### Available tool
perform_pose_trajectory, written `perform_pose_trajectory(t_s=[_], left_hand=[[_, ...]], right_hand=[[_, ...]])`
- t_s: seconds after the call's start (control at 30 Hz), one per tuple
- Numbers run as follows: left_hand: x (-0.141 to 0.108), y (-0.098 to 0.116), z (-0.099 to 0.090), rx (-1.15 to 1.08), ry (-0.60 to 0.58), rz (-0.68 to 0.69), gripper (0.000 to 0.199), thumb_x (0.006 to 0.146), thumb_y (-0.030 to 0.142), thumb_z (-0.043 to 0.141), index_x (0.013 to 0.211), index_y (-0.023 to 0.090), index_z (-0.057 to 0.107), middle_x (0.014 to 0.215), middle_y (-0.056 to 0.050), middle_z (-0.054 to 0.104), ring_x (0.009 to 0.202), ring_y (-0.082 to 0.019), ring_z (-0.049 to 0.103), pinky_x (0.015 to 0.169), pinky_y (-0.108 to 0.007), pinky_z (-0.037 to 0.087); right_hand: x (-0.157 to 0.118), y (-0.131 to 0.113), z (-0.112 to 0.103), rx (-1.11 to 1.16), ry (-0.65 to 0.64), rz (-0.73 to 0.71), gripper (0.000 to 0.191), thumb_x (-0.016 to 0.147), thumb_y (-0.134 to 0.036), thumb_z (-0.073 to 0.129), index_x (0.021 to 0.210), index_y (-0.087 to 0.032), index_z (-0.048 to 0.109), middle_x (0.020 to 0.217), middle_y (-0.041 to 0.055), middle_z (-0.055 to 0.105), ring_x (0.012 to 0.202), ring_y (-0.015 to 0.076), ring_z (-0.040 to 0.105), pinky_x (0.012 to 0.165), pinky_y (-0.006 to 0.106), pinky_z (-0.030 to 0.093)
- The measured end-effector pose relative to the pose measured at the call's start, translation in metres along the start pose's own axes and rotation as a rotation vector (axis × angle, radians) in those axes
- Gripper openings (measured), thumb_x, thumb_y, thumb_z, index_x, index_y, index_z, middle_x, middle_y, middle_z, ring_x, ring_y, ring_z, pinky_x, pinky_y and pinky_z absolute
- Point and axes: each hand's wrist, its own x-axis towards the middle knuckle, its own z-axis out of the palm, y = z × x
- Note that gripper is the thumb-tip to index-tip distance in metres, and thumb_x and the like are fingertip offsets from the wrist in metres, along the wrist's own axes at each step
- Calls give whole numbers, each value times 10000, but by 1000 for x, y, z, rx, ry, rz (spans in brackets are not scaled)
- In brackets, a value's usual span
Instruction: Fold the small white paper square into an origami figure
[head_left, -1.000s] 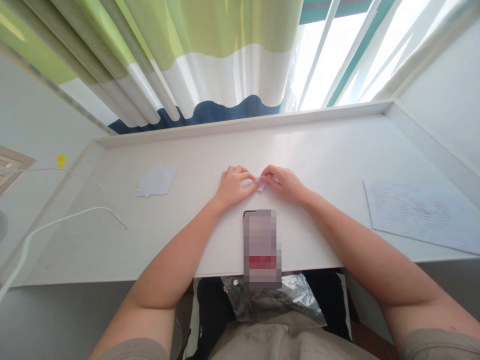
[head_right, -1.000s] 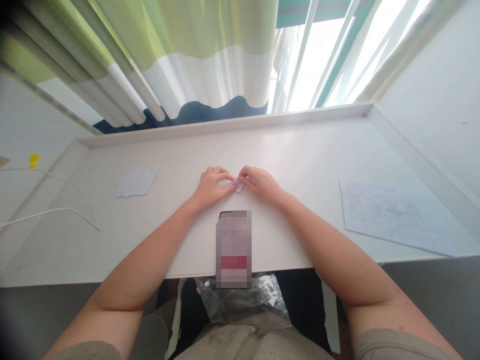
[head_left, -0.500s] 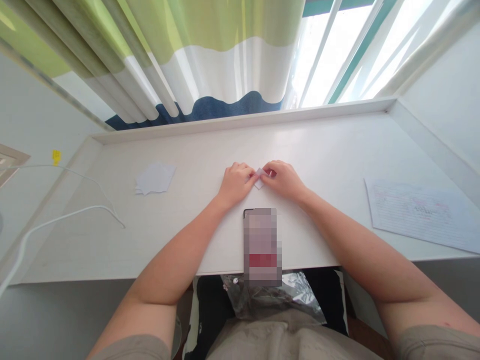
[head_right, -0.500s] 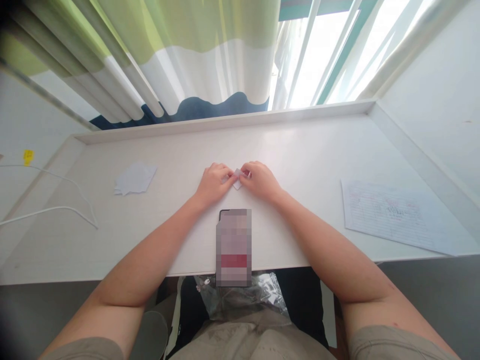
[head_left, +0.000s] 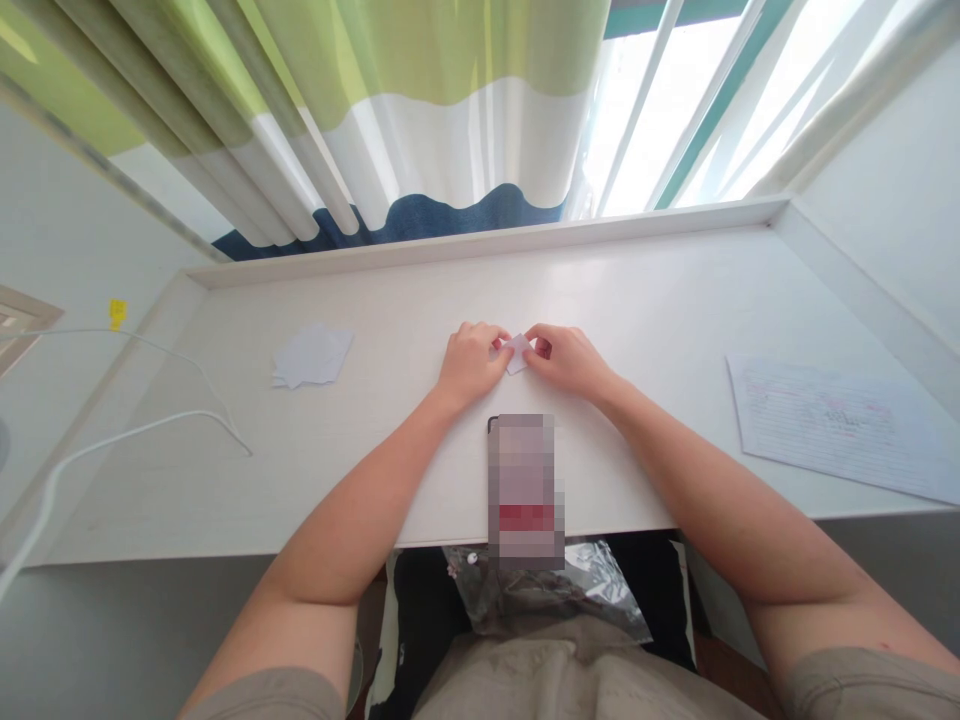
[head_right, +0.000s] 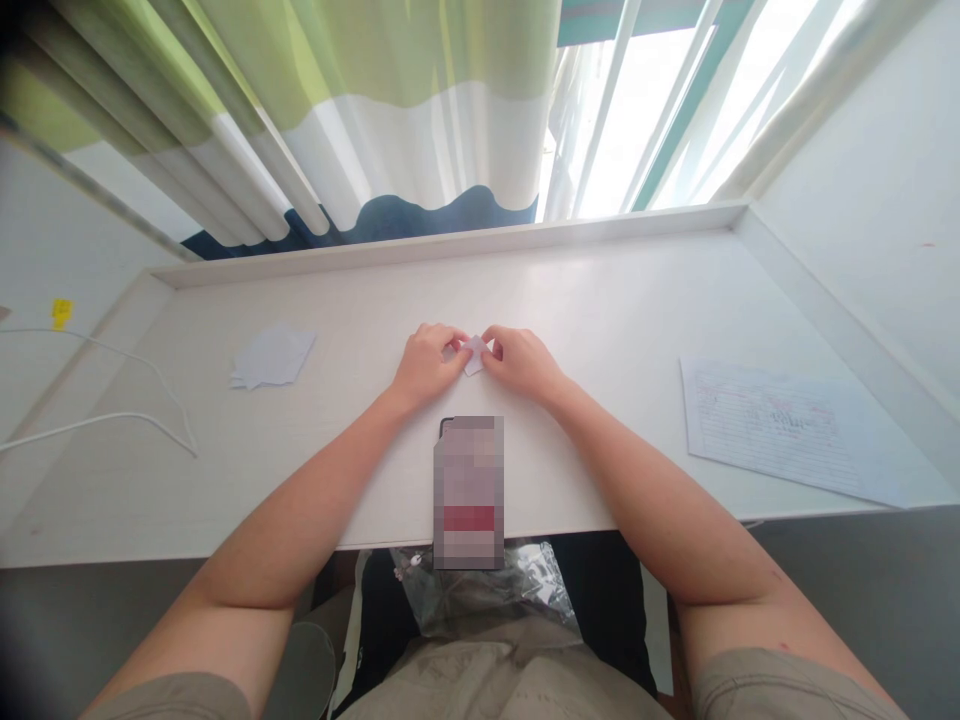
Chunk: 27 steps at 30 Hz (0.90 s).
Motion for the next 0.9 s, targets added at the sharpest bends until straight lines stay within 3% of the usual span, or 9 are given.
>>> perform_pose_trajectory(t_s=[0.27,0.43,0.6,0.73,0.9], left_hand=[[1,4,0,-34,2,-40,98,997,293,701,1085,261,729,1024,-52,791,1144,-304,646,1062,-478,485],[1,1,0,-119,8,-56,67,964,289,751,1013,271,709,1101,-34,811,1139,-279,685,1104,-473,499],[1,-1,-1,-185,-22,-6,151,947,256,778,1083,286,722,1139,-14,842,1154,-252,732,1185,-480,465],[-1,-2,-3,-196,-16,14,195,954,162,679,1107,272,730,1171,-33,834,1179,-249,733,1159,-456,499],[0,-4,-2,-135,5,-12,124,963,177,672,1027,254,744,1141,-50,812,1207,-282,669,1142,-474,512]], right_hand=[[2,0,1,5,28,90,172,890,-207,655,1055,-246,628,679,-22,649,645,213,602,685,357,445],[3,7,-2,3,56,-246,139,876,-223,658,1008,-266,651,1035,86,732,1006,294,654,908,449,517],[6,9,4,156,20,-154,385,915,-304,673,1296,-260,639,982,41,764,905,247,684,855,408,544],[8,8,8,90,11,-126,272,889,-219,637,1138,-233,745,993,53,786,886,233,686,850,388,535],[8,4,11,5,60,-136,151,865,-211,663,968,-225,774,934,73,757,896,262,662,878,414,517]])
